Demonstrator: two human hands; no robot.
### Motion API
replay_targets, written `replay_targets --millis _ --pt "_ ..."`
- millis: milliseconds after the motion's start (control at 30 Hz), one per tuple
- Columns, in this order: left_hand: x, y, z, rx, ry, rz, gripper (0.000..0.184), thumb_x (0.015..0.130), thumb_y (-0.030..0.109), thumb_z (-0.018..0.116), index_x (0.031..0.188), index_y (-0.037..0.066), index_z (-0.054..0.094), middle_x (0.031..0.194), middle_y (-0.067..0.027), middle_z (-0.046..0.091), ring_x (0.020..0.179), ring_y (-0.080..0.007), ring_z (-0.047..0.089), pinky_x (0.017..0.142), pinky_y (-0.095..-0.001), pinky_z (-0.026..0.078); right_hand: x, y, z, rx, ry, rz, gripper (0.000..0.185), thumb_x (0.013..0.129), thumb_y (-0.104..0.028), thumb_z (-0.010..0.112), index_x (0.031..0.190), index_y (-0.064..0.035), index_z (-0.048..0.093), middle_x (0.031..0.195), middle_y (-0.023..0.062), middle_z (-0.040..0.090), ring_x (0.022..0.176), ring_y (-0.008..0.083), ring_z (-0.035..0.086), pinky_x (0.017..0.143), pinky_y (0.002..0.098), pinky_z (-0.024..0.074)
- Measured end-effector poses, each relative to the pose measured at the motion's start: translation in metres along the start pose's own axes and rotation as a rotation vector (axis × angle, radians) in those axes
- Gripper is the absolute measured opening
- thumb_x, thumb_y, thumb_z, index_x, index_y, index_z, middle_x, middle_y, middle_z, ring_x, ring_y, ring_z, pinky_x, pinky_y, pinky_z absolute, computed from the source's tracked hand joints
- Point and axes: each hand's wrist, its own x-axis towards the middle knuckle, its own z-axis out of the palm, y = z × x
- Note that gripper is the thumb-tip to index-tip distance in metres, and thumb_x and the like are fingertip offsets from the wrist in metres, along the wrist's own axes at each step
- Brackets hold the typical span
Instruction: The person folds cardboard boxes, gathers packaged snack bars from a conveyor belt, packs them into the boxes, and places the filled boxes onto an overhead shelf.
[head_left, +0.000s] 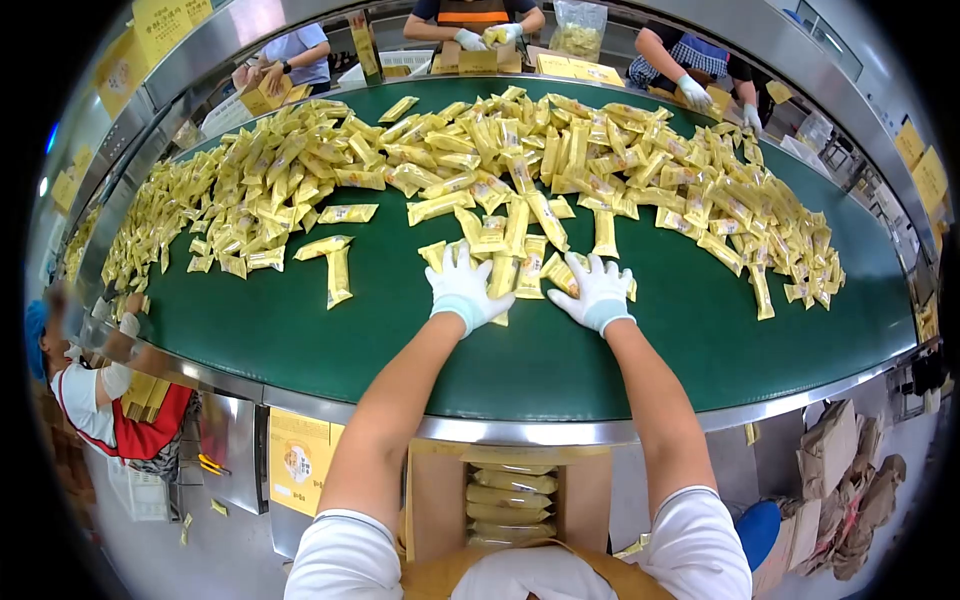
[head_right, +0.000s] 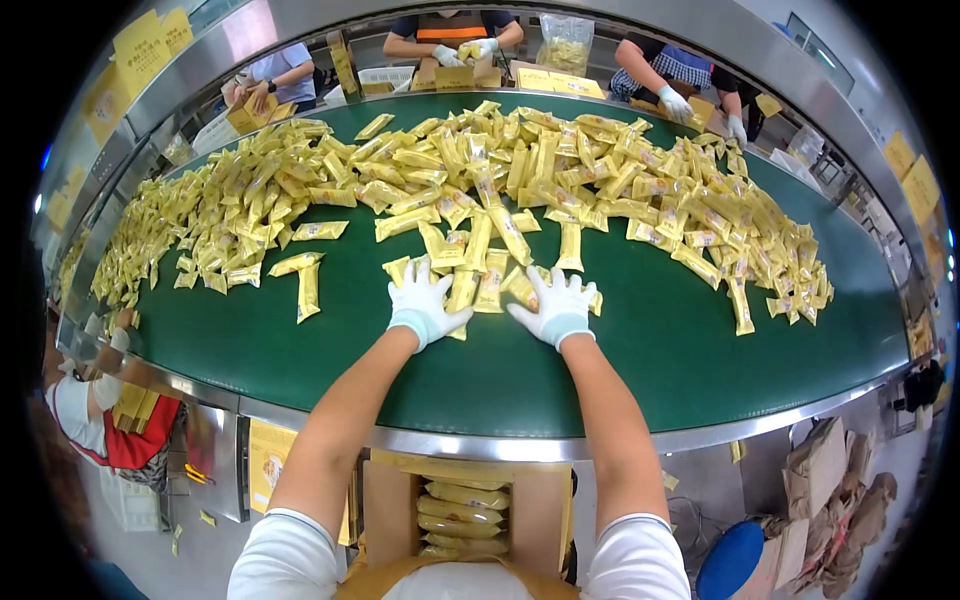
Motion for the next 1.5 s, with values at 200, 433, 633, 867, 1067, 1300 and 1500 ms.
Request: replay_targets --millis 200,433,633,867,1067,1300,1500 --pt "-0.086 -0.035 0.015 0.049 0.071 0.383 0.077 0.08 0.061 0.064 0.136 0.008 0.058 0.157 -0.0188 0.034 0.148 -0.0394 0.025 0.112 -0.0637 0.023 -0.089 0.002 0.012 -0.008 0.197 -0.277 0.064 0.084 -0.055 0.067 0.141 -0.0273 0.053 0.135 0.014 0.05 0.114 0.0398 0.05 0.096 0.0601 0.0342" --pt "-0.132 -0.075 0.029 -0.284 0.374 0.23 0.065 0.086 0.032 0.074 0.14 0.003 0.051 0.141 -0.0228 0.049 0.13 -0.0432 0.047 0.108 -0.046 0.041 -0.156 0.019 -0.012 0.341 -0.058 -0.293 0.055 0.087 -0.04 0.073 0.136 -0.019 0.059 0.15 0.0185 0.044 0.136 0.0477 0.04 0.115 0.0608 0.0228" --pt "-0.116 -0.075 0.028 -0.36 0.116 -0.223 0.066 0.085 0.032 0.075 0.137 0.0 0.049 0.12 -0.0232 0.061 0.115 -0.0393 0.058 0.097 -0.0445 0.05 -0.149 0.032 -0.07 1.053 0.016 -0.085 0.048 0.089 -0.02 0.073 0.13 -0.0024 0.058 0.114 0.0155 0.07 0.097 0.0314 0.067 0.09 0.0339 0.0524" --pt "-0.11 -0.068 0.001 -0.402 0.146 -0.284 0.051 0.079 0.029 0.072 0.119 0.0 0.059 0.115 -0.024 0.062 0.109 -0.0391 0.061 0.093 -0.0449 0.053 -0.125 0.056 -0.014 0.223 -0.048 -0.263 0.046 0.078 -0.029 0.08 0.115 -0.0087 0.061 0.112 0.0148 0.063 0.103 0.0372 0.062 0.089 0.044 0.051" --pt "-0.124 -0.025 -0.022 -0.283 0.043 -0.267 0.051 0.08 0.036 0.071 0.117 0.003 0.059 0.116 -0.0192 0.059 0.111 -0.0353 0.061 0.092 -0.0446 0.054 -0.115 -0.022 -0.061 0.537 0.018 0.02 0.051 0.079 -0.047 0.075 0.096 -0.0017 0.06 0.09 0.0237 0.07 0.086 0.0422 0.068 0.078 0.0469 0.0554" --pt "-0.114 -0.024 -0.004 -0.2 -0.136 -0.292 0.05 0.081 0.03 0.076 0.12 0.005 0.057 0.124 -0.0176 0.057 0.116 -0.035 0.06 0.095 -0.0442 0.054 -0.091 -0.087 -0.047 0.241 -0.295 -0.036 0.053 0.08 -0.029 0.073 0.121 -0.0047 0.051 0.099 0.0207 0.072 0.091 0.0382 0.071 0.081 0.0459 0.0576" --pt "-0.112 -0.084 0.004 0.003 0.066 -0.242 0.035 0.083 0.02 0.073 0.113 0.007 0.059 0.116 -0.0165 0.059 0.106 -0.0363 0.063 0.088 -0.0452 0.056 -0.096 -0.009 -0.014 -0.191 0.221 -0.32 0.04 0.086 -0.009 0.059 0.126 -0.0123 0.054 0.089 0.0047 0.066 0.081 0.0248 0.068 0.071 0.0408 0.0521"
